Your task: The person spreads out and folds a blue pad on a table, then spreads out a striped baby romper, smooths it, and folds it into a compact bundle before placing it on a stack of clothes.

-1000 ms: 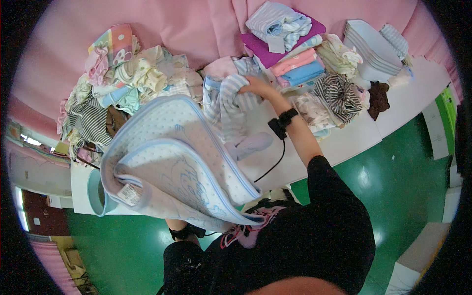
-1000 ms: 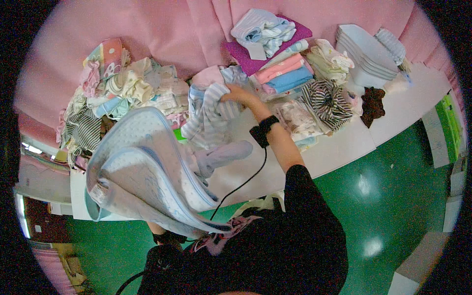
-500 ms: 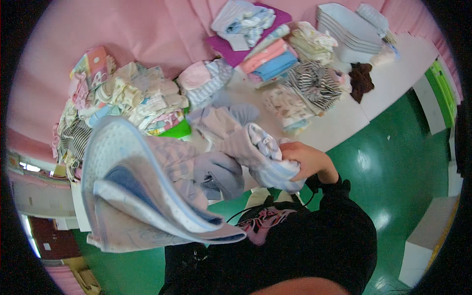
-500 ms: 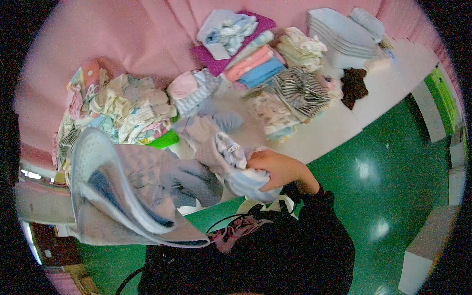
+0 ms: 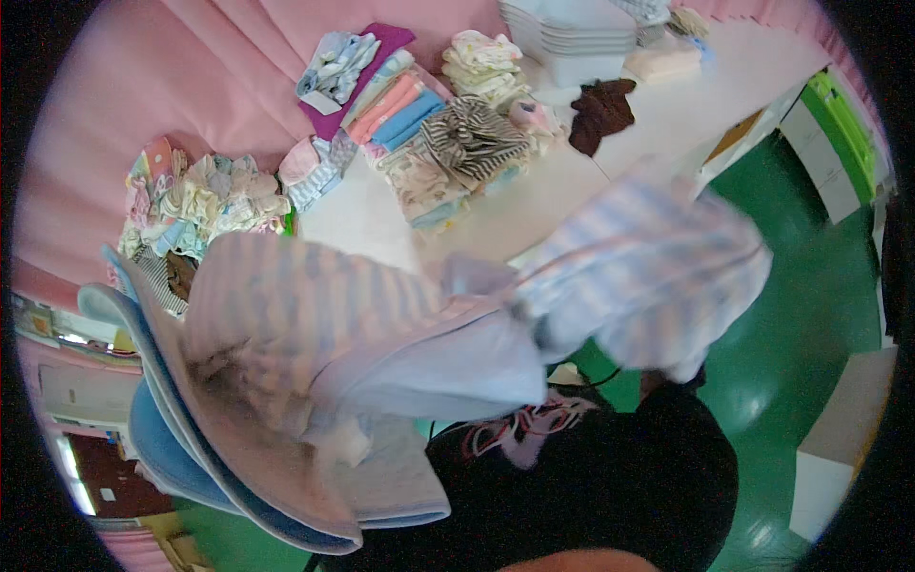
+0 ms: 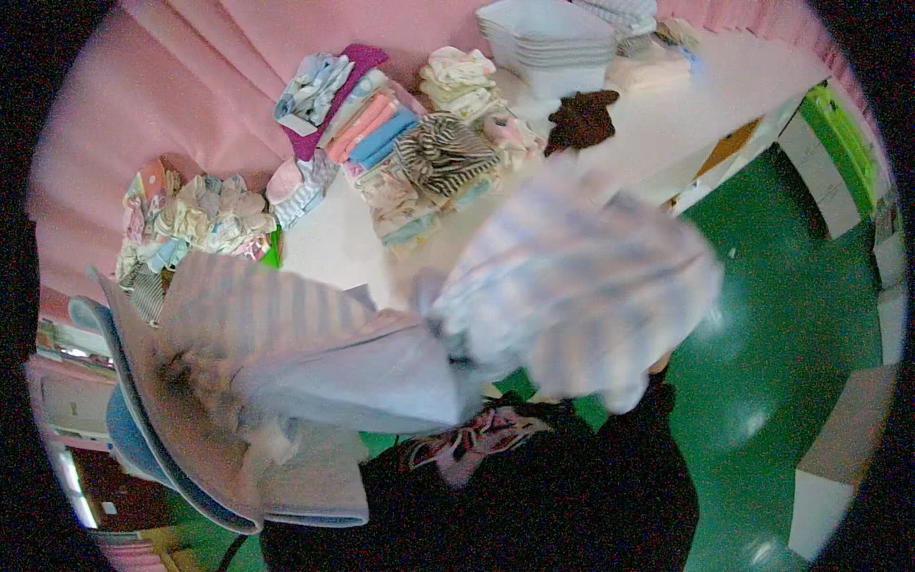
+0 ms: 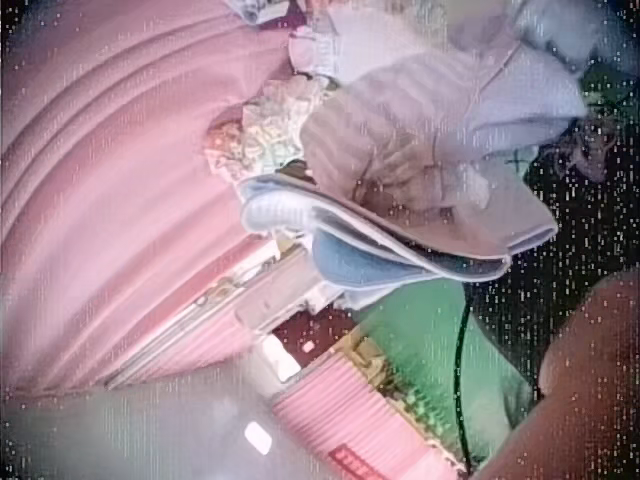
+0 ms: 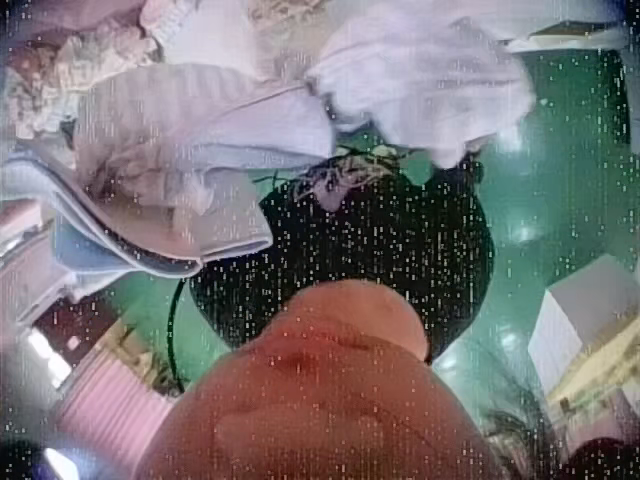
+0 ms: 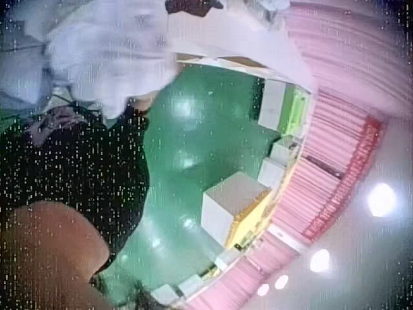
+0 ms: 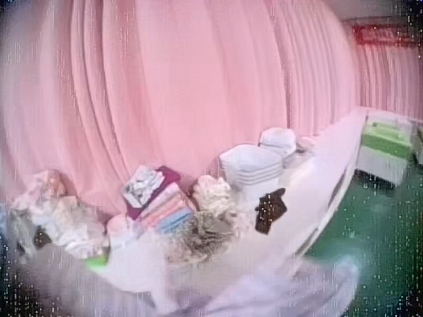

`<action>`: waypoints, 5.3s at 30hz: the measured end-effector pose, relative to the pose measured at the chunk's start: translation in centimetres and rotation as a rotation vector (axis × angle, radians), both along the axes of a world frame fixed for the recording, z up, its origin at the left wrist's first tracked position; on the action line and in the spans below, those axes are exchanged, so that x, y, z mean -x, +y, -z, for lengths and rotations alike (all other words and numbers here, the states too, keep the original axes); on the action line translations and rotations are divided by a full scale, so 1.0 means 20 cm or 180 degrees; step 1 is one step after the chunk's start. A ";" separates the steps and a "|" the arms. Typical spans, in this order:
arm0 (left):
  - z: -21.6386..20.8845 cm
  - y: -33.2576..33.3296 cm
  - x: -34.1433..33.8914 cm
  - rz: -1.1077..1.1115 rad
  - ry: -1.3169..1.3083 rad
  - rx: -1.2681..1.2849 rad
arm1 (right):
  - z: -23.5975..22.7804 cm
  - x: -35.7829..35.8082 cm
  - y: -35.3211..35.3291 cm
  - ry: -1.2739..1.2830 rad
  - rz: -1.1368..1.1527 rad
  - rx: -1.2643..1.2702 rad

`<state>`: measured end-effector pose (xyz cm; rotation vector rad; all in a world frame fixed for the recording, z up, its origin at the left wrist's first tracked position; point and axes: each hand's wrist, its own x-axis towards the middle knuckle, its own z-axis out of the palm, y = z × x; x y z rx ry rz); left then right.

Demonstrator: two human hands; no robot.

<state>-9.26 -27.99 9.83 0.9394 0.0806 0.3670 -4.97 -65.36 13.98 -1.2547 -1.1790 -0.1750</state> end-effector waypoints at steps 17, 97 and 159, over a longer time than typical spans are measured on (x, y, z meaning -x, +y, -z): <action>0.00 -1.57 -0.93 0.2119 -0.0535 0.0830 | -0.14 -0.03 -1.72 0.0265 0.4785 -0.1692; -0.51 -6.26 -4.65 -0.2705 -0.0480 -0.2522 | -0.64 -4.23 -5.76 0.0083 -0.4680 -0.2921; 0.65 -7.29 -5.61 -0.2712 0.0558 0.0165 | 0.19 -6.19 -6.14 0.0381 -0.0876 0.1698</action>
